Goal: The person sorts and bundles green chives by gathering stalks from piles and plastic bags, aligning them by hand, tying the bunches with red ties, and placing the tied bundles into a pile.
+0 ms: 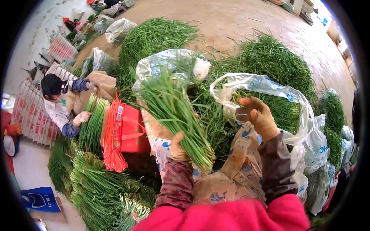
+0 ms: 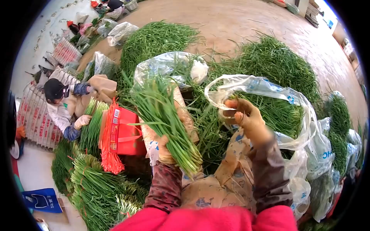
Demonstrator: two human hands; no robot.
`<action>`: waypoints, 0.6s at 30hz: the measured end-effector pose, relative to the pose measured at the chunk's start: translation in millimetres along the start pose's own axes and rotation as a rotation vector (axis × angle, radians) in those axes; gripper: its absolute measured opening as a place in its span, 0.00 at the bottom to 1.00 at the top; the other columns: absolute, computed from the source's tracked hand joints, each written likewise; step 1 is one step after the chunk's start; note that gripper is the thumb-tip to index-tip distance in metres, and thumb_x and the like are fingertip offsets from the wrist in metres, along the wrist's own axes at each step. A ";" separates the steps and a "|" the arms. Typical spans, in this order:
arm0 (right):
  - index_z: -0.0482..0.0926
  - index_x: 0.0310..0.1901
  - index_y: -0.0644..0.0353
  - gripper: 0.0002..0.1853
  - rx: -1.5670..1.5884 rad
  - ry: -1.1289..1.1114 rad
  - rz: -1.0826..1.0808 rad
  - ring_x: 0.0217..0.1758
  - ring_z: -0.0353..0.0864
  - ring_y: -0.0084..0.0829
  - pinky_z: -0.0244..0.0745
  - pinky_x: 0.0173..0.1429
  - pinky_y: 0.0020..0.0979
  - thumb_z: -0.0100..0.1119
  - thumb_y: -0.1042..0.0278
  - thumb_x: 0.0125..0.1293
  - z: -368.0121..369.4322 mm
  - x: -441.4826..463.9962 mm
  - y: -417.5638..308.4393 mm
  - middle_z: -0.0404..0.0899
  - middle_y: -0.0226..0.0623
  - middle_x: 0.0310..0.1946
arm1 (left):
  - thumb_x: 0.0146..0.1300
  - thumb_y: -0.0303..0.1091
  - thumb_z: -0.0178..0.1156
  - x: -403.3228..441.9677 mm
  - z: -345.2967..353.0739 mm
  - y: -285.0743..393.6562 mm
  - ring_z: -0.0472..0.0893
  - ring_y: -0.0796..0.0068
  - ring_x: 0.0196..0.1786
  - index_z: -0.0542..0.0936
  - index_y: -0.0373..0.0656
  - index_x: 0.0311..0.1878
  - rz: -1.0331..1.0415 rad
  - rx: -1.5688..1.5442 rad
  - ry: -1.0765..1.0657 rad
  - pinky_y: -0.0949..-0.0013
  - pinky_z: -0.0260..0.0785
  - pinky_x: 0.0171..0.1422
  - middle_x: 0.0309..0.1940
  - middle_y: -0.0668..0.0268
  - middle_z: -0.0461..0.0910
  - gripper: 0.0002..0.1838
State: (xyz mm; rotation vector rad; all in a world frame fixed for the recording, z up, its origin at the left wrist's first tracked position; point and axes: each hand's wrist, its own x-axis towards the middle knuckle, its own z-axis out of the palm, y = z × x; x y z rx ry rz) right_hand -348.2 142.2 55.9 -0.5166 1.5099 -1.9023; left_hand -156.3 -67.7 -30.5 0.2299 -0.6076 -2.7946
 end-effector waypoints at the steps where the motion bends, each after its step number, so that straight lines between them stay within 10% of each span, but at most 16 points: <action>1: 0.61 0.69 0.62 0.56 -0.003 -0.092 0.109 0.64 0.73 0.46 0.74 0.62 0.45 0.76 0.37 0.43 0.4 8.1 1.5 0.68 0.46 0.64 | 0.55 0.36 0.64 -1.6 -3.0 -4.2 0.79 0.63 0.54 0.64 0.36 0.69 -0.004 0.009 0.012 0.59 0.76 0.57 0.60 0.57 0.73 0.38; 5: 0.32 0.76 0.53 0.68 -0.398 -0.637 0.316 0.73 0.59 0.48 0.63 0.71 0.46 0.78 0.47 0.47 15.0 35.9 38.8 0.54 0.60 0.71 | 0.48 0.40 0.70 3.2 4.0 -30.2 0.83 0.63 0.45 0.72 0.33 0.60 -0.043 0.257 0.160 0.62 0.79 0.48 0.48 0.58 0.81 0.35; 9: 0.40 0.75 0.58 0.63 -0.665 -0.537 0.150 0.60 0.74 0.36 0.70 0.64 0.33 0.79 0.55 0.46 70.9 58.3 52.0 0.75 0.48 0.56 | 0.53 0.42 0.70 33.4 -75.6 -52.4 0.81 0.68 0.44 0.75 0.36 0.54 0.358 1.058 0.232 0.67 0.77 0.49 0.45 0.61 0.81 0.28; 12: 0.62 0.67 0.61 0.47 -0.223 -0.439 -0.049 0.50 0.78 0.30 0.74 0.56 0.34 0.79 0.64 0.45 89.6 79.3 71.4 0.80 0.40 0.49 | 0.50 0.31 0.73 20.8 -16.7 -13.9 0.78 0.71 0.49 0.74 0.38 0.56 0.285 1.010 0.205 0.66 0.74 0.54 0.49 0.64 0.79 0.29; 18: 0.61 0.68 0.59 0.50 -0.429 -0.403 -0.209 0.54 0.75 0.27 0.73 0.59 0.33 0.80 0.68 0.42 123.5 107.9 66.3 0.77 0.39 0.54 | 0.38 0.34 0.81 33.7 4.2 46.1 0.76 0.68 0.53 0.70 0.40 0.61 0.552 1.351 0.210 0.62 0.68 0.61 0.53 0.66 0.77 0.44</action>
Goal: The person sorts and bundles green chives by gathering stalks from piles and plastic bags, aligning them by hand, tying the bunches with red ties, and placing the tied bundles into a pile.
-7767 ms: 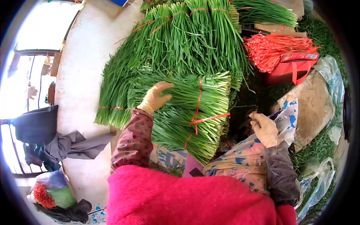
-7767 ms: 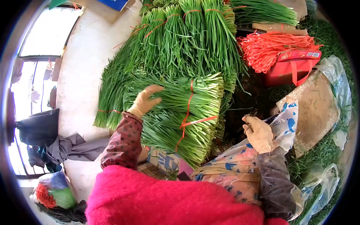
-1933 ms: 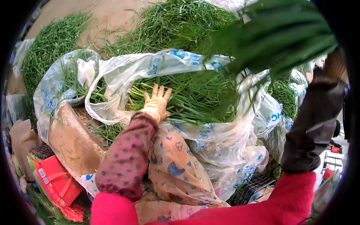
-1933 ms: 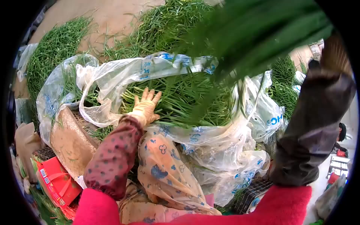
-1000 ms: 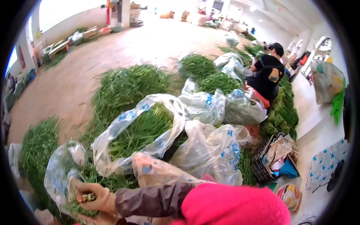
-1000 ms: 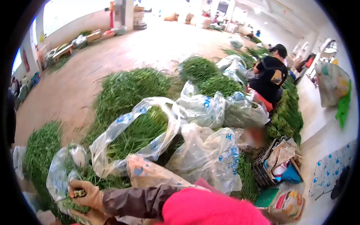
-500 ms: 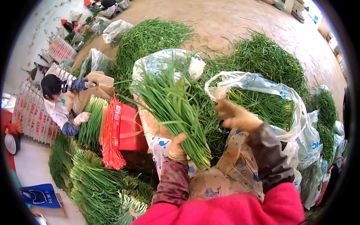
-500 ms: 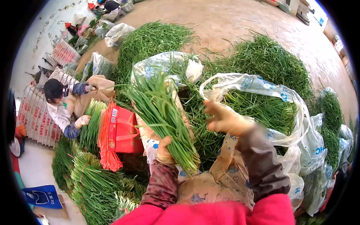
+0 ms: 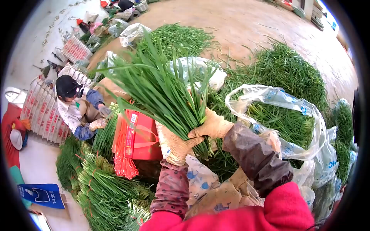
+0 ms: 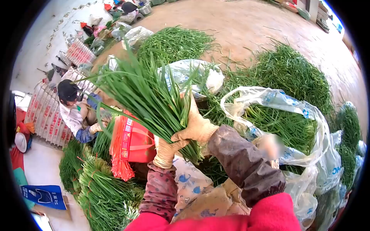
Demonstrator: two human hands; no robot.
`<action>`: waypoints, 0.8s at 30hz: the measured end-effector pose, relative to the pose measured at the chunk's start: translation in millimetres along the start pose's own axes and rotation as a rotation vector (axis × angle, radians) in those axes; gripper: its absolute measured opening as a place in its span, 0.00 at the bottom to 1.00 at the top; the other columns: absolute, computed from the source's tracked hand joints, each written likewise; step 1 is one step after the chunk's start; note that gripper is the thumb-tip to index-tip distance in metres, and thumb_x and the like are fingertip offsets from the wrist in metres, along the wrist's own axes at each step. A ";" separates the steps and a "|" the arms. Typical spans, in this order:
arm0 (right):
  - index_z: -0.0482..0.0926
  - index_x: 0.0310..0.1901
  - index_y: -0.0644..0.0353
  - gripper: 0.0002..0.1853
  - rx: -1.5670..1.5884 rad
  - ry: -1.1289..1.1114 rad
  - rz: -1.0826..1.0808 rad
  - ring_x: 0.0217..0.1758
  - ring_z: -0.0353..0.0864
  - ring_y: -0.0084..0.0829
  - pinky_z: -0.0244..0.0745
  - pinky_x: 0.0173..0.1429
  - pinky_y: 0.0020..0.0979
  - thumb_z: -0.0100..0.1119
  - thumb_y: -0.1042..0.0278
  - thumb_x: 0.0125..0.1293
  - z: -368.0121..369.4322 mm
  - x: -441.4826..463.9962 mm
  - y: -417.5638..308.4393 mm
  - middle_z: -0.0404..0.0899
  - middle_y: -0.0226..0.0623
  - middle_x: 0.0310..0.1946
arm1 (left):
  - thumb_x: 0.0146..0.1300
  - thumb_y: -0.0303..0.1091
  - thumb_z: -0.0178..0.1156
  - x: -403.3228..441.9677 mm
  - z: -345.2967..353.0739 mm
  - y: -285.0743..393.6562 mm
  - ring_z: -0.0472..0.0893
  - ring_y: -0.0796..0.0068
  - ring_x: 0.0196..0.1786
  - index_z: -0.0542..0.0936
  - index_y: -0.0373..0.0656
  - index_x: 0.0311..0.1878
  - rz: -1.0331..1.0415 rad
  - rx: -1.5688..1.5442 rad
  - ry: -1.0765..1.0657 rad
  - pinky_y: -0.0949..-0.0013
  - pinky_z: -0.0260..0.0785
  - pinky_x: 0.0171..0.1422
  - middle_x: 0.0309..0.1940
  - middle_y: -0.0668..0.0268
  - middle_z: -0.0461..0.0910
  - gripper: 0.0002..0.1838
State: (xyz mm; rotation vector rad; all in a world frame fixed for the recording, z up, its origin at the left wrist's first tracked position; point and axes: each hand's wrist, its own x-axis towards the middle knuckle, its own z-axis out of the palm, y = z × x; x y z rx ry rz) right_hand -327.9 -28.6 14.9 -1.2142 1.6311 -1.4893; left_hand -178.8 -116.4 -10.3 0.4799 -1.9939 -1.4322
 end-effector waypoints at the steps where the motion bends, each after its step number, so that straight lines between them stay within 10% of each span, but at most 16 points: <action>1: 0.61 0.67 0.59 0.50 0.017 0.004 -0.041 0.55 0.75 0.29 0.73 0.59 0.34 0.81 0.67 0.42 2.1 5.2 -0.4 0.77 0.40 0.55 | 0.37 0.39 0.81 3.2 -11.5 -19.2 0.75 0.67 0.56 0.68 0.41 0.64 -0.009 0.093 -0.048 0.61 0.65 0.64 0.57 0.67 0.75 0.48; 4: 0.63 0.67 0.58 0.49 -0.176 -0.099 0.012 0.56 0.76 0.32 0.73 0.61 0.35 0.81 0.64 0.42 8.0 22.1 -4.3 0.77 0.41 0.56 | 0.39 0.42 0.81 10.2 -35.4 -58.9 0.74 0.66 0.61 0.66 0.42 0.66 -0.036 0.108 -0.169 0.59 0.64 0.67 0.61 0.65 0.74 0.50; 8: 0.31 0.76 0.47 0.69 -0.337 -0.412 0.160 0.53 0.80 0.50 0.75 0.56 0.37 0.77 0.53 0.41 5.8 35.7 -11.3 0.80 0.54 0.48 | 0.51 0.40 0.75 6.0 -45.7 -70.2 0.71 0.67 0.63 0.64 0.42 0.69 0.203 0.784 -0.267 0.61 0.62 0.70 0.63 0.61 0.72 0.43; 12: 0.42 0.75 0.53 0.65 -0.512 -0.411 0.170 0.55 0.78 0.51 0.75 0.55 0.40 0.78 0.52 0.39 6.6 38.1 -27.1 0.76 0.55 0.52 | 0.52 0.42 0.75 -7.0 -37.9 -51.0 0.72 0.67 0.63 0.68 0.44 0.67 -0.289 -0.462 -0.036 0.61 0.63 0.69 0.63 0.63 0.72 0.40; 20: 0.62 0.68 0.55 0.50 -0.595 -0.377 -0.213 0.62 0.70 0.55 0.71 0.62 0.46 0.73 0.51 0.41 17.0 40.0 -69.4 0.65 0.49 0.64 | 0.69 0.40 0.58 -2.8 -29.3 -46.0 0.68 0.64 0.67 0.61 0.42 0.70 0.087 -0.197 0.083 0.61 0.64 0.70 0.67 0.56 0.66 0.30; 22: 0.69 0.64 0.50 0.38 -0.710 -0.080 -0.438 0.55 0.77 0.52 0.75 0.56 0.44 0.69 0.52 0.49 43.2 33.0 -48.5 0.74 0.49 0.56 | 0.71 0.40 0.54 -13.7 -19.5 -45.9 0.67 0.63 0.67 0.60 0.43 0.71 -0.319 -1.009 0.154 0.60 0.64 0.70 0.67 0.57 0.65 0.29; 24: 0.72 0.61 0.50 0.34 -0.599 -0.084 -0.154 0.51 0.80 0.50 0.77 0.53 0.43 0.67 0.52 0.51 46.0 26.2 -57.4 0.78 0.47 0.49 | 0.61 0.32 0.64 0.7 -14.3 -50.6 0.65 0.64 0.68 0.54 0.47 0.74 -0.380 -1.006 0.155 0.60 0.67 0.68 0.69 0.61 0.62 0.41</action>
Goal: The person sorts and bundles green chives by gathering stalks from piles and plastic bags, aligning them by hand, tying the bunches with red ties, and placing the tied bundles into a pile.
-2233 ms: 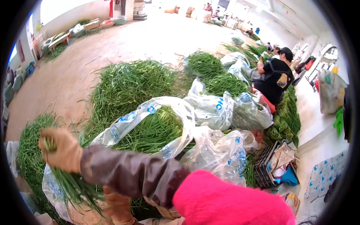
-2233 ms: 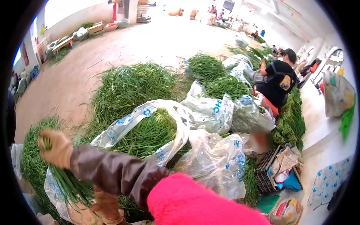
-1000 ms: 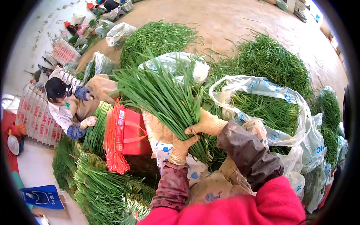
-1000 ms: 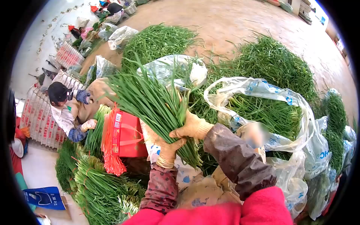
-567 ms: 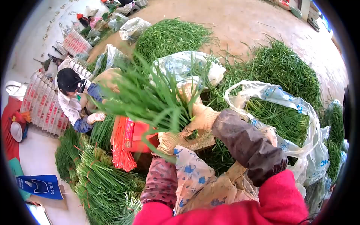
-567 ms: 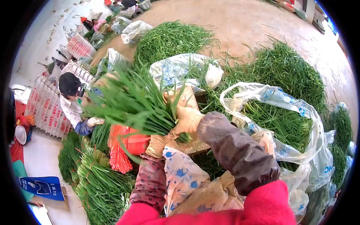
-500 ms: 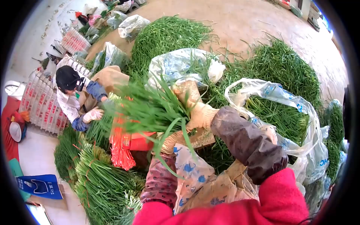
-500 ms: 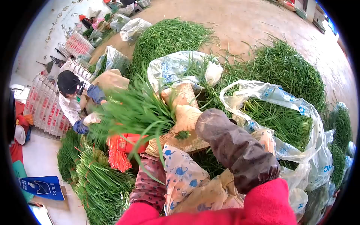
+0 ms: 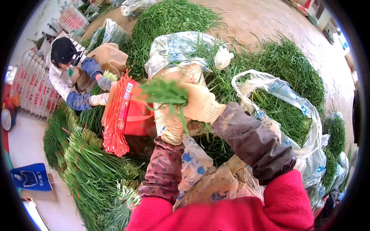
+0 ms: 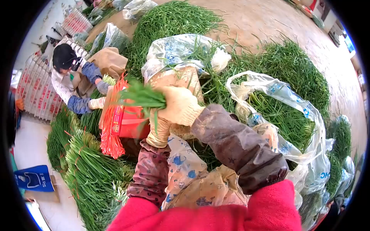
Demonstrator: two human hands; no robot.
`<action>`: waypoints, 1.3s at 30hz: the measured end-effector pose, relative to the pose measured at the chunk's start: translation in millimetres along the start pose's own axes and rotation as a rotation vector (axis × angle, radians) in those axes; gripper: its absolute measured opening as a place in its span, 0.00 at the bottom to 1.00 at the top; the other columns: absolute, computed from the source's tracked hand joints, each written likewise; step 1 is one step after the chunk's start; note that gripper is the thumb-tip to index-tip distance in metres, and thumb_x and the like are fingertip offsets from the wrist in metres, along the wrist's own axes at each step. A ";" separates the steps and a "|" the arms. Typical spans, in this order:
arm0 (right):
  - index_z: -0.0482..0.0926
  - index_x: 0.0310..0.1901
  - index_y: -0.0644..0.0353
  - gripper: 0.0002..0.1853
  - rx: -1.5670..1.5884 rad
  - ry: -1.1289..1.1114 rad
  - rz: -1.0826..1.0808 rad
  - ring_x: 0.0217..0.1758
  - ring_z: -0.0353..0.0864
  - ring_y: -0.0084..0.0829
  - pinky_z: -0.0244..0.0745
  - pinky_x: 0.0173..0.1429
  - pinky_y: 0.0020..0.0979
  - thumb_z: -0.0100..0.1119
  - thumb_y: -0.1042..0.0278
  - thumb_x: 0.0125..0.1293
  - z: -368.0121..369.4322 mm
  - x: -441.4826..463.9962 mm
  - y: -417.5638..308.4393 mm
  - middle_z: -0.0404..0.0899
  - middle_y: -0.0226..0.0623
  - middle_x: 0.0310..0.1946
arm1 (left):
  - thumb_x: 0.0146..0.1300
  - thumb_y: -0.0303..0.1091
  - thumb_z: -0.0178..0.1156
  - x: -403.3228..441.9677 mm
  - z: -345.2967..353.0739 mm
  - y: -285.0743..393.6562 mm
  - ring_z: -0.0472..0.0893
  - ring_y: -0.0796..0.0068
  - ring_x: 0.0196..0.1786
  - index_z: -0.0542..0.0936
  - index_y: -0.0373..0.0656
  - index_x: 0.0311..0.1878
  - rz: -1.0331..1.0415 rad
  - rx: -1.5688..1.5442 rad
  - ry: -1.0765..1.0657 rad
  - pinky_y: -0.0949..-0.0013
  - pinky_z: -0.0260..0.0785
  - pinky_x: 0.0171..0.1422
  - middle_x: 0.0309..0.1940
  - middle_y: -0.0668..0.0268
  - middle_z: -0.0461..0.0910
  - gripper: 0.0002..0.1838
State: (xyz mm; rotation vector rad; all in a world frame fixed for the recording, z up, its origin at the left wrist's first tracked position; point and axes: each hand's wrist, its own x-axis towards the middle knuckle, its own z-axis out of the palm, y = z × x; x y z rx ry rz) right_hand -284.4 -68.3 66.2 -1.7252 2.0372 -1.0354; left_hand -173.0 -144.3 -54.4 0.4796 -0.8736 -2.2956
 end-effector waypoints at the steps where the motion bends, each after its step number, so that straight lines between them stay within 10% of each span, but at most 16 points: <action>1: 0.75 0.58 0.49 0.29 0.130 -0.064 0.268 0.46 0.82 0.48 0.78 0.50 0.42 0.66 0.52 0.53 -1.2 -0.6 -3.7 0.82 0.45 0.42 | 0.54 0.26 0.68 -5.9 -0.5 0.0 0.63 0.65 0.69 0.48 0.50 0.75 0.174 0.368 -0.046 0.61 0.68 0.66 0.70 0.62 0.59 0.50; 3: 0.78 0.53 0.49 0.23 0.157 0.025 0.282 0.41 0.84 0.45 0.79 0.46 0.40 0.65 0.52 0.56 -5.4 4.1 -3.7 0.83 0.43 0.35 | 0.40 0.15 0.73 -21.8 23.3 12.5 0.61 0.65 0.70 0.36 0.57 0.77 0.421 0.541 -0.057 0.60 0.71 0.63 0.74 0.64 0.50 0.69; 7: 0.78 0.53 0.50 0.20 0.174 0.206 0.296 0.42 0.84 0.45 0.78 0.45 0.40 0.63 0.55 0.59 -32.6 13.9 -19.6 0.84 0.40 0.36 | 0.47 0.13 0.66 -72.6 28.4 38.2 0.68 0.62 0.67 0.34 0.52 0.77 0.532 0.902 0.340 0.63 0.73 0.57 0.74 0.57 0.53 0.63; 9: 0.77 0.54 0.49 0.21 0.407 0.160 0.144 0.44 0.83 0.45 0.78 0.46 0.39 0.63 0.56 0.59 -23.7 13.2 -8.1 0.84 0.41 0.37 | 0.50 0.28 0.74 -98.3 34.6 39.5 0.78 0.63 0.56 0.49 0.49 0.76 0.468 0.518 0.297 0.61 0.70 0.58 0.57 0.52 0.75 0.55; 13: 0.74 0.58 0.57 0.25 0.105 0.056 0.182 0.49 0.83 0.37 0.78 0.52 0.40 0.67 0.65 0.59 16.1 -17.5 17.9 0.83 0.43 0.43 | 0.58 0.45 0.69 -129.2 18.2 26.7 0.84 0.62 0.41 0.70 0.40 0.63 -0.206 0.130 -0.277 0.64 0.74 0.54 0.46 0.51 0.82 0.34; 16: 0.73 0.57 0.60 0.26 0.158 0.089 0.347 0.49 0.83 0.40 0.78 0.53 0.40 0.68 0.66 0.57 22.3 -38.3 17.2 0.83 0.45 0.42 | 0.55 0.56 0.69 -146.9 29.8 10.2 0.82 0.57 0.52 0.67 0.39 0.65 -0.500 0.099 -0.386 0.59 0.72 0.60 0.53 0.50 0.79 0.42; 21: 0.80 0.45 0.58 0.23 0.287 0.427 -0.138 0.47 0.80 0.41 0.71 0.55 0.41 0.74 0.59 0.48 5.8 -72.7 -24.1 0.81 0.42 0.38 | 0.57 0.69 0.59 -148.4 1.2 -67.7 0.71 0.51 0.66 0.61 0.34 0.69 -0.452 -0.636 -0.604 0.49 0.57 0.73 0.65 0.50 0.70 0.51; 35: 0.76 0.42 0.50 0.20 -0.057 0.079 -0.643 0.55 0.72 0.36 0.65 0.65 0.39 0.60 0.66 0.40 14.9 -191.3 -43.2 0.75 0.29 0.40 | 0.64 0.48 0.59 -141.1 24.3 -46.7 0.76 0.70 0.46 0.68 0.37 0.63 -0.585 -0.439 -0.074 0.67 0.70 0.55 0.42 0.65 0.76 0.31; 38: 0.79 0.51 0.57 0.23 0.474 -0.284 -0.511 0.60 0.74 0.39 0.63 0.68 0.40 0.68 0.71 0.51 -31.6 -196.3 -59.3 0.78 0.37 0.51 | 0.65 0.41 0.59 -144.7 57.4 -6.3 0.73 0.75 0.36 0.69 0.36 0.63 -0.746 -0.604 -0.262 0.73 0.69 0.44 0.32 0.71 0.72 0.27; 39: 0.79 0.52 0.60 0.22 0.772 -0.324 -0.425 0.60 0.75 0.40 0.63 0.68 0.40 0.69 0.72 0.54 -41.4 -198.4 -55.7 0.79 0.39 0.51 | 0.63 0.40 0.58 -147.0 83.1 14.0 0.69 0.78 0.33 0.69 0.35 0.64 -0.565 -0.111 -0.135 0.72 0.67 0.41 0.31 0.70 0.72 0.29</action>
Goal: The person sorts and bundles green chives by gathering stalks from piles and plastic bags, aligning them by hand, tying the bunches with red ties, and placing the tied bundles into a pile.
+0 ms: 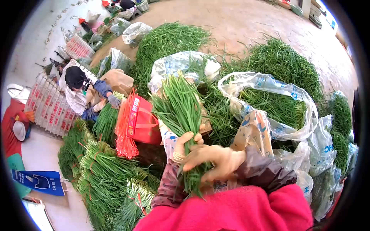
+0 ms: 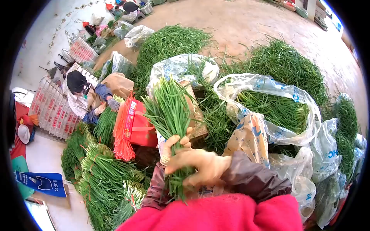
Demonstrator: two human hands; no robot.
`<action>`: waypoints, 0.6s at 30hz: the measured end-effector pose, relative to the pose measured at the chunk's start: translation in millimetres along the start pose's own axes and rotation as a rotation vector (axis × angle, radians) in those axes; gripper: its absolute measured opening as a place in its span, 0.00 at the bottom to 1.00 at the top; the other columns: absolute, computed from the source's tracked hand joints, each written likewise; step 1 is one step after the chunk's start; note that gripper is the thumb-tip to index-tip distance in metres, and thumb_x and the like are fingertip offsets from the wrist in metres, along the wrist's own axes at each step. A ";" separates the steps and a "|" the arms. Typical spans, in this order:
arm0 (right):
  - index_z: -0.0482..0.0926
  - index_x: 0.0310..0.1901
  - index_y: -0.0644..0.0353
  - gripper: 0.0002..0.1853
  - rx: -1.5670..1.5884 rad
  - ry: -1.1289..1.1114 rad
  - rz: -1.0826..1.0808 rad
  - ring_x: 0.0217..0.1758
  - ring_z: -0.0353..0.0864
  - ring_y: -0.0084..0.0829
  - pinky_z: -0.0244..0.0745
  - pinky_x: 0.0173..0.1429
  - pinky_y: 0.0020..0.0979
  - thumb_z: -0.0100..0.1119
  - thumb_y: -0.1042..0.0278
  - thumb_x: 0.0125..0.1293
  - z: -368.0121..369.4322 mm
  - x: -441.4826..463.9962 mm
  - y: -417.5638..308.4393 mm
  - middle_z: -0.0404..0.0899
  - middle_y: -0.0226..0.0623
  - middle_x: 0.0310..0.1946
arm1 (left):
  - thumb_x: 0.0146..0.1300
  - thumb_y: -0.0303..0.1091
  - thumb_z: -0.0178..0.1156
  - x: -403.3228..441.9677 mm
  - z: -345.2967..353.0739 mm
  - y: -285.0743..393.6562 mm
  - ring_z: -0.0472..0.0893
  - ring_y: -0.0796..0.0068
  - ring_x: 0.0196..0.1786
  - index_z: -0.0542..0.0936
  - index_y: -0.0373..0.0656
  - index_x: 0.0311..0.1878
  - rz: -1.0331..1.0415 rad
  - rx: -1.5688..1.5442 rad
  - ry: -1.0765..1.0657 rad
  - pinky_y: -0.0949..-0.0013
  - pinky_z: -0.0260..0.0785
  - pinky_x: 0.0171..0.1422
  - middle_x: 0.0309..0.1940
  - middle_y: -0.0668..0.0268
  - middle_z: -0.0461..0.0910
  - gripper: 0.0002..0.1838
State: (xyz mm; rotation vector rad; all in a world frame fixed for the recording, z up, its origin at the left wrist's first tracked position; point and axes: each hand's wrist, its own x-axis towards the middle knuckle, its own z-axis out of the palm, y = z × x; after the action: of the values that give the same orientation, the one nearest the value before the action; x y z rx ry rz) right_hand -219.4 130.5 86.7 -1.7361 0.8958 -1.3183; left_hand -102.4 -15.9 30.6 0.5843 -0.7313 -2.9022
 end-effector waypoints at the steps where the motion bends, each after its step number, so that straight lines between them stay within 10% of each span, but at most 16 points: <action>1: 0.79 0.51 0.64 0.18 0.256 0.192 0.055 0.59 0.76 0.38 0.66 0.67 0.39 0.68 0.74 0.58 -1.9 -10.8 2.9 0.80 0.41 0.50 | 0.62 0.40 0.59 -3.1 0.1 5.3 0.70 0.78 0.33 0.70 0.34 0.63 0.023 0.045 0.032 0.72 0.67 0.40 0.31 0.70 0.72 0.29; 4: 0.72 0.59 0.67 0.25 0.493 0.605 0.485 0.60 0.74 0.32 0.70 0.65 0.35 0.67 0.71 0.60 1.2 -25.7 51.5 0.76 0.41 0.56 | 0.59 0.41 0.61 -1.6 -19.8 19.1 0.72 0.75 0.33 0.75 0.30 0.57 0.133 0.303 0.016 0.72 0.66 0.39 0.29 0.67 0.75 0.27; 5: 0.70 0.59 0.67 0.27 0.419 0.423 0.631 0.61 0.73 0.31 0.69 0.65 0.35 0.67 0.68 0.60 -1.0 -26.2 58.5 0.75 0.39 0.56 | 0.58 0.40 0.62 -7.0 -13.2 23.2 0.72 0.75 0.32 0.75 0.30 0.57 0.115 0.384 0.026 0.72 0.66 0.39 0.29 0.67 0.76 0.28; 11: 0.74 0.56 0.61 0.35 1.036 0.273 0.315 0.46 0.80 0.32 0.76 0.52 0.31 0.66 0.39 0.57 29.0 -11.9 129.4 0.80 0.35 0.48 | 0.50 0.35 0.68 -37.5 -14.7 26.0 0.79 0.72 0.31 0.77 0.33 0.52 -0.041 0.700 0.055 0.70 0.72 0.36 0.38 0.57 0.83 0.26; 14: 0.66 0.66 0.57 0.54 1.040 0.490 0.195 0.62 0.72 0.37 0.68 0.66 0.42 0.56 0.19 0.48 16.8 -5.6 127.7 0.73 0.39 0.60 | 0.49 0.32 0.68 -55.6 -18.5 17.1 0.79 0.73 0.32 0.74 0.33 0.55 -0.157 0.635 0.051 0.71 0.72 0.37 0.43 0.54 0.82 0.29; 18: 0.65 0.68 0.56 0.50 1.082 0.728 0.043 0.66 0.69 0.37 0.60 0.72 0.42 0.59 0.25 0.52 -12.5 -26.2 145.1 0.71 0.39 0.63 | 0.49 0.29 0.68 -78.5 -37.7 8.0 0.79 0.72 0.32 0.73 0.32 0.58 -0.329 0.555 -0.018 0.71 0.72 0.36 0.46 0.52 0.81 0.30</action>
State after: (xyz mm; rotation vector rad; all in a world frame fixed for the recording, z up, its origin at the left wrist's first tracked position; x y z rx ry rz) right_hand -249.3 84.5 -50.8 -0.3956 0.3858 -1.9284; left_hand -15.4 -25.4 30.5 0.7896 -1.6049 -2.9757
